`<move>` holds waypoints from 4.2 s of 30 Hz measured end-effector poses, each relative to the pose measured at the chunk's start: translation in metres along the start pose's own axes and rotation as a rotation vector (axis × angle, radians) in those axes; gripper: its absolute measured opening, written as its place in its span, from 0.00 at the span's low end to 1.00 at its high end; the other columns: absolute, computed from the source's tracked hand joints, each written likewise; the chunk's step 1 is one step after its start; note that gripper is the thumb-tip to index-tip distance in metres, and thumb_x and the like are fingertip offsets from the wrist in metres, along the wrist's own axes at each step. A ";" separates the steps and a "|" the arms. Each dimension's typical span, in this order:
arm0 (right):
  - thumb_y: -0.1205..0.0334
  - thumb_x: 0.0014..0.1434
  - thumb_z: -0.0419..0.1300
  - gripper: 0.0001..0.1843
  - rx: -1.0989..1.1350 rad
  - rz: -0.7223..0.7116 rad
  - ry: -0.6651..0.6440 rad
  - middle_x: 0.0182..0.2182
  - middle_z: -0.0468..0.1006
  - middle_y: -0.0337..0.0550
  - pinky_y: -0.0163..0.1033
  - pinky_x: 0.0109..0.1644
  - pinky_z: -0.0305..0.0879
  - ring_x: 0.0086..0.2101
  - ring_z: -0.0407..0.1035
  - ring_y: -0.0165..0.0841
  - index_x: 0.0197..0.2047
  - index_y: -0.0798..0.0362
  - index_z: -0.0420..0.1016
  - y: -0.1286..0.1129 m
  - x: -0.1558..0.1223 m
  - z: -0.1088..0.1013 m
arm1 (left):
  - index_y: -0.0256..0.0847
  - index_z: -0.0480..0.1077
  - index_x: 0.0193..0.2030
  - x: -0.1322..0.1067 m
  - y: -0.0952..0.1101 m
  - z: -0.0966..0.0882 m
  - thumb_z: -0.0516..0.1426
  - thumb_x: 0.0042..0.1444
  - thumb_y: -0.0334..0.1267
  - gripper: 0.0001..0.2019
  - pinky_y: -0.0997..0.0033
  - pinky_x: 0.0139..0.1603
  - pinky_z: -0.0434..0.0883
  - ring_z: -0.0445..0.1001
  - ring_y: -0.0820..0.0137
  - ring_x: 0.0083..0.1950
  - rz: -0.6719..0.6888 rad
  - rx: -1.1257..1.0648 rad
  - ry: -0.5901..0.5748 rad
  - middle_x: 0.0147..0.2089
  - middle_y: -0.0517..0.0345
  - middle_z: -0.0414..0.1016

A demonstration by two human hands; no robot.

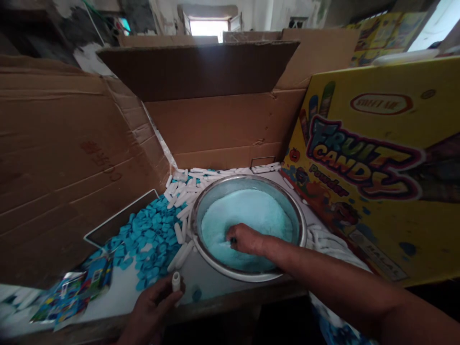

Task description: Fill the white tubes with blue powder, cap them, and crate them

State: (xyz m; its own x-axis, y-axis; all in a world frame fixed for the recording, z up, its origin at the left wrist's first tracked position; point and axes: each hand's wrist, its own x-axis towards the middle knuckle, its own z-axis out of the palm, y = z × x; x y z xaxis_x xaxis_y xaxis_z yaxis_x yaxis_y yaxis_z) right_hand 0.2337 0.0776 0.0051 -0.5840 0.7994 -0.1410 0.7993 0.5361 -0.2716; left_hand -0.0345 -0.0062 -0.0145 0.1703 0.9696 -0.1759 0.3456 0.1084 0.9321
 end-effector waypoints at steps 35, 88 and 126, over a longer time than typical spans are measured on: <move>0.72 0.52 0.54 0.12 0.074 0.073 0.267 0.36 0.75 0.48 0.38 0.41 0.63 0.37 0.70 0.36 0.39 0.56 0.74 0.039 -0.061 -0.033 | 0.36 0.70 0.31 0.065 0.084 0.083 0.54 0.46 0.37 0.08 0.72 0.34 0.63 0.67 0.68 0.33 0.317 0.063 -0.121 0.28 0.59 0.70; 0.77 0.56 0.45 0.18 -0.160 -0.146 0.358 0.33 0.66 0.45 0.36 0.39 0.59 0.35 0.61 0.33 0.38 0.54 0.73 0.004 -0.055 -0.061 | 0.37 0.72 0.35 0.072 0.075 0.095 0.54 0.49 0.37 0.09 0.73 0.29 0.57 0.67 0.68 0.30 0.328 0.469 -0.180 0.29 0.58 0.72; 0.68 0.52 0.52 0.13 -0.109 0.117 0.378 0.40 0.72 0.49 0.41 0.40 0.66 0.36 0.70 0.36 0.38 0.51 0.76 0.031 -0.068 0.012 | 0.38 0.66 0.50 0.097 0.077 0.075 0.56 0.44 0.27 0.22 0.73 0.43 0.66 0.70 0.69 0.40 0.277 0.033 -0.286 0.42 0.56 0.73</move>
State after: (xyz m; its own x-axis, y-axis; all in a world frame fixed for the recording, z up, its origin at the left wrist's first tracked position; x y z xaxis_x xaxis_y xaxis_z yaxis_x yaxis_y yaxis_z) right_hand 0.2968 0.0366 -0.0054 -0.4110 0.8894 0.2001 0.8796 0.4445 -0.1693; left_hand 0.0776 0.0802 0.0166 0.5099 0.8602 -0.0047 0.2793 -0.1605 0.9467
